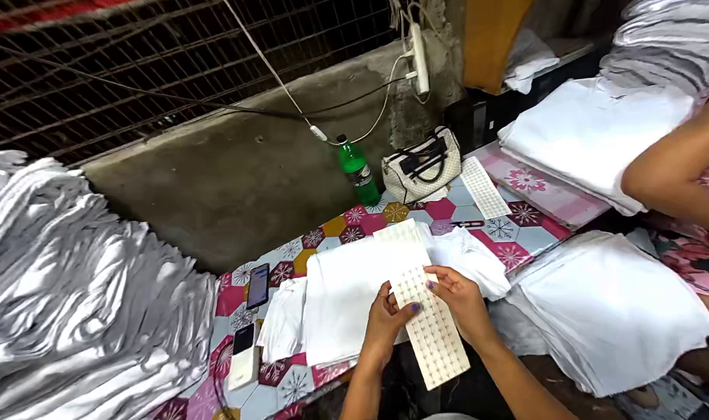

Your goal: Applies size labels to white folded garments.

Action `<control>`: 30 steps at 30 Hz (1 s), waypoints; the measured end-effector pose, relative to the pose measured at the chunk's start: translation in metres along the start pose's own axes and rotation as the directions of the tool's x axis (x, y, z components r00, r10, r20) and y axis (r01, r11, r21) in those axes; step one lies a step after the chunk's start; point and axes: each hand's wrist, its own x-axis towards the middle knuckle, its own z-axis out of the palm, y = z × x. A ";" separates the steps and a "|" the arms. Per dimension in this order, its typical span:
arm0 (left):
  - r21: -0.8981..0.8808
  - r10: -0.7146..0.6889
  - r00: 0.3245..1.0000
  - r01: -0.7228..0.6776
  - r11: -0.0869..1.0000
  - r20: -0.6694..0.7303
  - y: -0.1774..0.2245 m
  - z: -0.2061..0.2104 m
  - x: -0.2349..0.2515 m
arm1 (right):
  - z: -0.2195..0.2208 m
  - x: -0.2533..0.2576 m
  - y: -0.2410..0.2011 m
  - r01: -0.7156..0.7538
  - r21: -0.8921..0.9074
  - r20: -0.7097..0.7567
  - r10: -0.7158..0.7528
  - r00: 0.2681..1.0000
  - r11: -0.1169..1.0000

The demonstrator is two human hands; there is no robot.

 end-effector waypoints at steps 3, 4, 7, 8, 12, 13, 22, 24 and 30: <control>-0.056 -0.040 0.987 0.031 0.998 -0.157 -0.011 -0.001 -0.011 | 0.009 -0.024 0.015 0.019 -0.192 0.022 -0.015 1.000 0.981; -0.048 -0.040 0.981 0.031 0.998 -0.190 -0.014 -0.003 -0.014 | 0.011 -0.030 0.023 0.140 -0.329 0.025 -0.140 0.990 0.934; 0.019 -0.018 0.969 0.023 1.000 -0.246 -0.024 -0.008 -0.025 | 0.020 -0.041 0.038 0.499 -0.594 0.135 -0.534 0.835 0.631; 0.048 0.001 0.969 0.011 0.999 -0.247 -0.027 -0.009 -0.029 | 0.025 -0.043 0.038 0.550 -0.603 0.191 -0.565 0.803 0.578; 0.217 0.099 0.971 -0.051 0.975 -0.217 -0.030 -0.011 -0.040 | 0.037 -0.047 0.043 0.626 -0.606 0.316 -0.574 0.756 0.490; 0.274 0.124 0.969 -0.063 0.960 -0.212 -0.031 -0.012 -0.042 | 0.038 -0.047 0.044 0.629 -0.613 0.325 -0.573 0.753 0.478; 0.473 0.199 0.970 -0.111 0.874 -0.141 -0.034 -0.022 -0.050 | 0.034 -0.047 0.040 0.641 -0.573 0.366 -0.540 0.758 0.511; 0.457 0.185 0.975 -0.112 0.882 -0.119 -0.035 -0.023 -0.051 | 0.031 -0.046 0.038 0.641 -0.559 0.371 -0.533 0.761 0.526; 0.441 0.118 0.987 -0.059 0.896 -0.108 -0.038 -0.026 -0.054 | 0.021 -0.050 0.038 0.541 -0.503 0.300 -0.451 0.840 0.674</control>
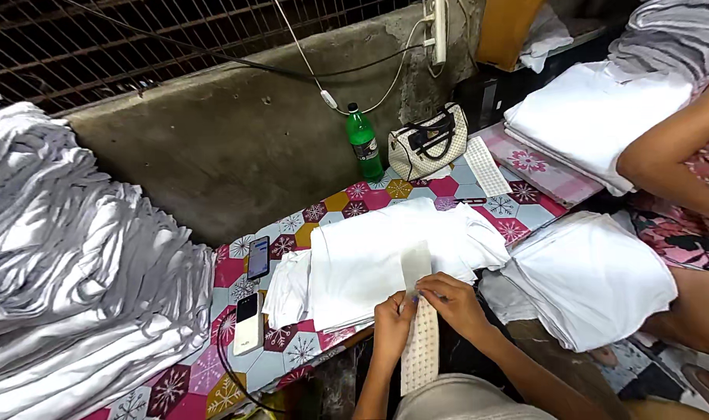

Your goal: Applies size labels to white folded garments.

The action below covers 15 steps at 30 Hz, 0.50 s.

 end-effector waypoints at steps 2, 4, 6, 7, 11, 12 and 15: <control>0.067 0.010 0.999 -0.007 0.998 -0.045 0.000 -0.005 -0.001 | -0.014 -0.004 -0.002 -0.135 0.125 0.037 0.131 0.991 0.983; 0.187 0.123 0.985 -0.098 0.977 -0.124 0.001 -0.013 -0.001 | -0.033 -0.009 0.001 -0.277 0.218 0.071 0.268 0.961 0.936; 0.431 0.385 0.903 -0.275 0.859 -0.192 0.005 -0.024 0.007 | -0.055 -0.013 0.010 -0.398 0.276 0.065 0.397 0.916 0.875; 0.551 0.533 0.823 -0.357 0.755 -0.197 0.009 -0.029 0.013 | -0.064 -0.016 0.018 -0.445 0.298 0.042 0.454 0.890 0.845; 0.738 0.792 0.609 -0.523 0.426 -0.025 0.026 -0.028 0.039 | -0.077 -0.029 0.050 -0.528 0.275 -0.053 0.561 0.826 0.803; 0.735 0.793 0.609 -0.544 0.405 0.014 0.025 -0.017 0.045 | -0.074 -0.033 0.056 -0.527 0.223 -0.062 0.552 0.832 0.820; 0.688 0.692 0.687 -0.613 0.388 0.222 -0.006 0.033 0.057 | -0.060 -0.044 0.061 -0.518 0.028 -0.025 0.519 0.854 0.855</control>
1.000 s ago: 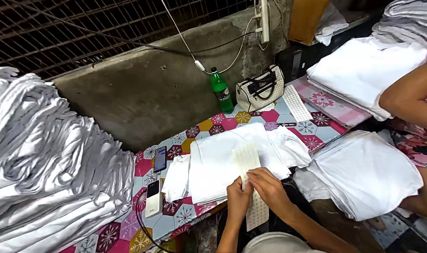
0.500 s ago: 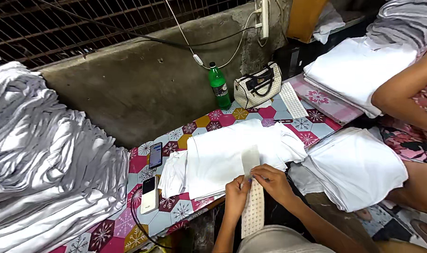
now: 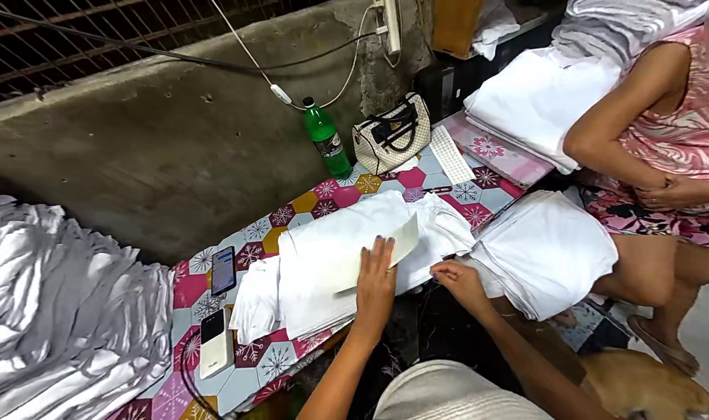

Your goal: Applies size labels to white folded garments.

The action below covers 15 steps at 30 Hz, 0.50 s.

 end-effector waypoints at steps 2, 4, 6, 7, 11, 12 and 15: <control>-0.043 0.018 0.974 -0.009 0.999 0.226 0.005 0.037 -0.010 | 0.010 -0.009 0.004 0.026 -0.091 0.054 -0.021 0.998 0.995; -0.048 -0.021 0.899 0.047 0.998 0.437 0.007 0.054 -0.016 | 0.017 -0.019 0.008 0.101 -0.157 0.107 -0.085 0.991 0.982; -0.042 -0.098 0.794 0.154 0.987 0.600 0.008 0.053 -0.015 | 0.022 -0.028 0.013 0.160 -0.175 0.137 -0.136 0.981 0.971; -0.043 -0.127 0.761 0.199 0.979 0.636 0.007 0.051 -0.014 | 0.022 -0.030 0.014 0.171 -0.167 0.143 -0.147 0.979 0.971; -0.053 -0.208 0.716 0.324 0.945 0.666 0.002 0.042 -0.008 | 0.027 -0.032 0.015 0.233 -0.132 0.109 -0.220 0.970 0.964; -0.068 -0.221 0.715 0.352 0.933 0.663 -0.001 0.041 -0.006 | 0.031 -0.031 0.014 0.268 -0.135 0.094 -0.257 0.962 0.954; -0.117 -0.259 0.742 0.412 0.904 0.618 -0.004 0.039 -0.001 | 0.049 -0.020 0.013 0.412 -0.178 0.063 -0.407 0.911 0.894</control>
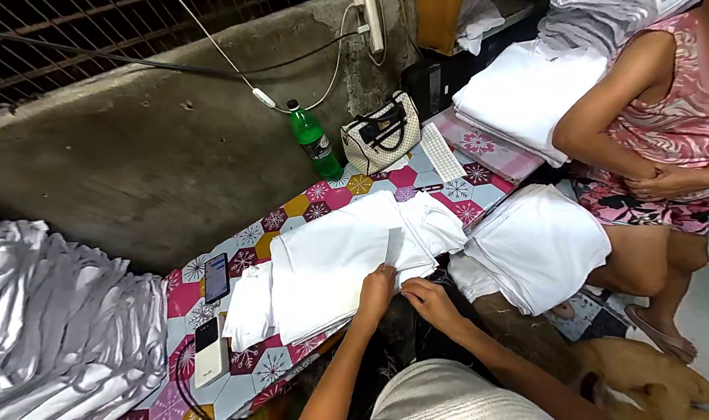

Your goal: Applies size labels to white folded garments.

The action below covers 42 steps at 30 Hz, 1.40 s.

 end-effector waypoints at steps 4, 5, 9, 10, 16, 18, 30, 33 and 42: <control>0.032 0.049 0.987 -0.045 0.999 -0.152 0.002 0.006 -0.003 | 0.016 0.017 0.030 0.012 -0.290 -0.081 -0.037 0.996 0.957; 0.041 0.071 0.980 -0.064 0.997 -0.186 0.001 0.010 -0.004 | 0.016 0.021 0.038 -0.004 -0.347 -0.093 -0.030 0.995 0.938; 0.040 0.100 0.972 -0.094 0.995 -0.214 -0.002 0.022 -0.007 | 0.017 0.023 0.055 0.017 -0.444 -0.091 -0.064 0.994 0.896; 0.032 0.093 0.975 -0.089 0.996 -0.203 -0.003 0.023 -0.007 | 0.016 0.022 0.054 0.012 -0.441 -0.074 -0.049 0.996 0.898; 0.002 0.113 0.965 -0.115 0.993 -0.236 -0.008 0.027 -0.008 | -0.003 0.012 0.031 -0.101 -0.405 0.250 0.217 0.944 0.909; -0.028 0.103 0.973 -0.111 0.993 -0.207 -0.008 0.021 -0.011 | -0.026 0.023 0.012 -0.231 -0.384 0.490 0.410 0.770 0.894; -0.166 0.108 0.908 -0.189 0.968 -0.404 -0.014 -0.030 -0.052 | -0.014 0.114 0.005 -0.514 0.151 0.464 0.398 0.791 0.845; -0.095 0.057 0.881 -0.114 0.989 -0.470 -0.038 -0.045 -0.077 | 0.004 0.086 -0.028 -0.442 0.101 0.636 0.284 0.717 0.891; -0.173 -0.277 0.677 0.219 0.960 -0.681 -0.095 -0.100 -0.178 | -0.022 0.004 -0.044 -0.214 -0.168 0.797 0.260 0.545 0.962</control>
